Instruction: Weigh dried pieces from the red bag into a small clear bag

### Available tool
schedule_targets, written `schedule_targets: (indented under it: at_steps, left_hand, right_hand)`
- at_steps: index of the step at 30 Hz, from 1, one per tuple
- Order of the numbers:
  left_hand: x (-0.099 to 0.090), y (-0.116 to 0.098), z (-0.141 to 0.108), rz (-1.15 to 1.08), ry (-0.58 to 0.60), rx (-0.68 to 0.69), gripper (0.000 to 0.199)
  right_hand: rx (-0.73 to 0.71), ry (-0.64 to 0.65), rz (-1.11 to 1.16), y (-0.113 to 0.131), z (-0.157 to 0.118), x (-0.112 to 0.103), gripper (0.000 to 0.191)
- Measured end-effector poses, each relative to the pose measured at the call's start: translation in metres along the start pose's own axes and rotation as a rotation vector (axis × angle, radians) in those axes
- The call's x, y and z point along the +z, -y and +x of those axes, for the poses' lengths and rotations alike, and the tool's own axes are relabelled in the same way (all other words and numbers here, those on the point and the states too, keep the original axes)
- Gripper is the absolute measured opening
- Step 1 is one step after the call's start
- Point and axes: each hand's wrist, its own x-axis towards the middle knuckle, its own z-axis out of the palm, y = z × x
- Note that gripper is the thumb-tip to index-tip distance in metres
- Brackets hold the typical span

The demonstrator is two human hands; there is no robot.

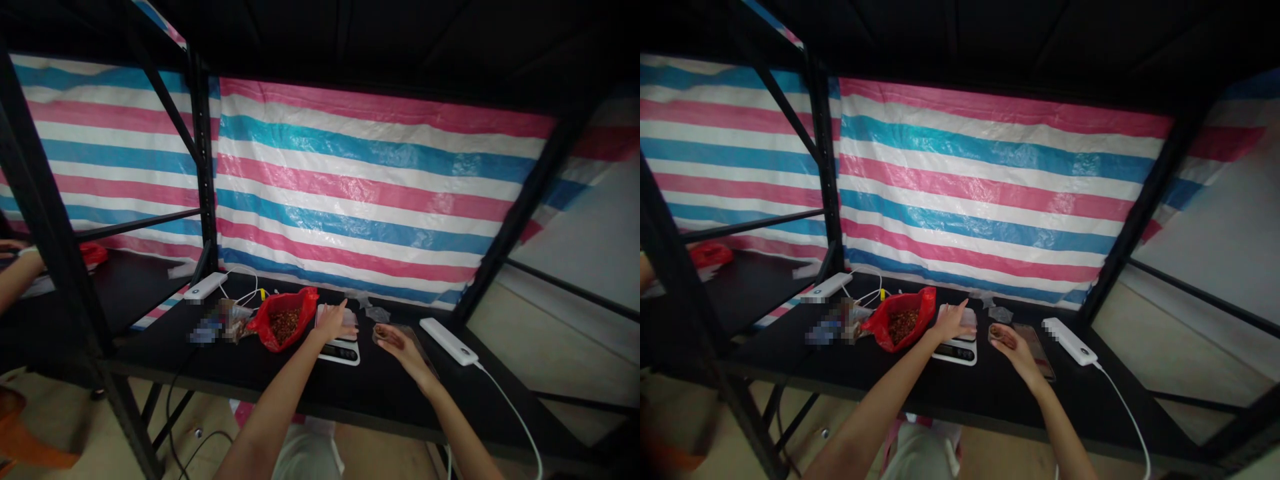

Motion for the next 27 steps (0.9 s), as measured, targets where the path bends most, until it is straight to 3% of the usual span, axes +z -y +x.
schedule_targets:
  at_steps: [3, 9, 14, 17, 22, 27]
  left_hand:
    - [0.004, 0.004, 0.005, 0.067, -0.028, 0.038, 0.091]
    - [0.003, 0.013, 0.008, 0.169, -0.075, 0.134, 0.064]
    - [0.007, 0.011, 0.014, 0.12, -0.028, 0.149, 0.058]
    - [0.009, 0.01, 0.016, 0.058, -0.075, 0.15, 0.054]
    - [-0.002, 0.013, 0.011, -0.243, -0.304, 0.083, 0.054]
    - [-0.018, 0.019, -0.003, -0.711, -0.302, 0.055, 0.032]
  right_hand:
    - [-0.04, -0.042, 0.015, -0.023, 0.01, 0.009, 0.045]
    - [-0.049, -0.175, 0.005, -0.064, 0.02, 0.018, 0.047]
    - [-0.036, -0.234, -0.069, -0.072, 0.018, 0.019, 0.048]
    - [-0.054, -0.226, -0.133, -0.069, 0.015, 0.022, 0.046]
    - [-0.029, -0.225, -0.144, -0.074, 0.013, 0.023, 0.045]
    - [0.016, -0.206, -0.154, -0.078, 0.012, 0.023, 0.044]
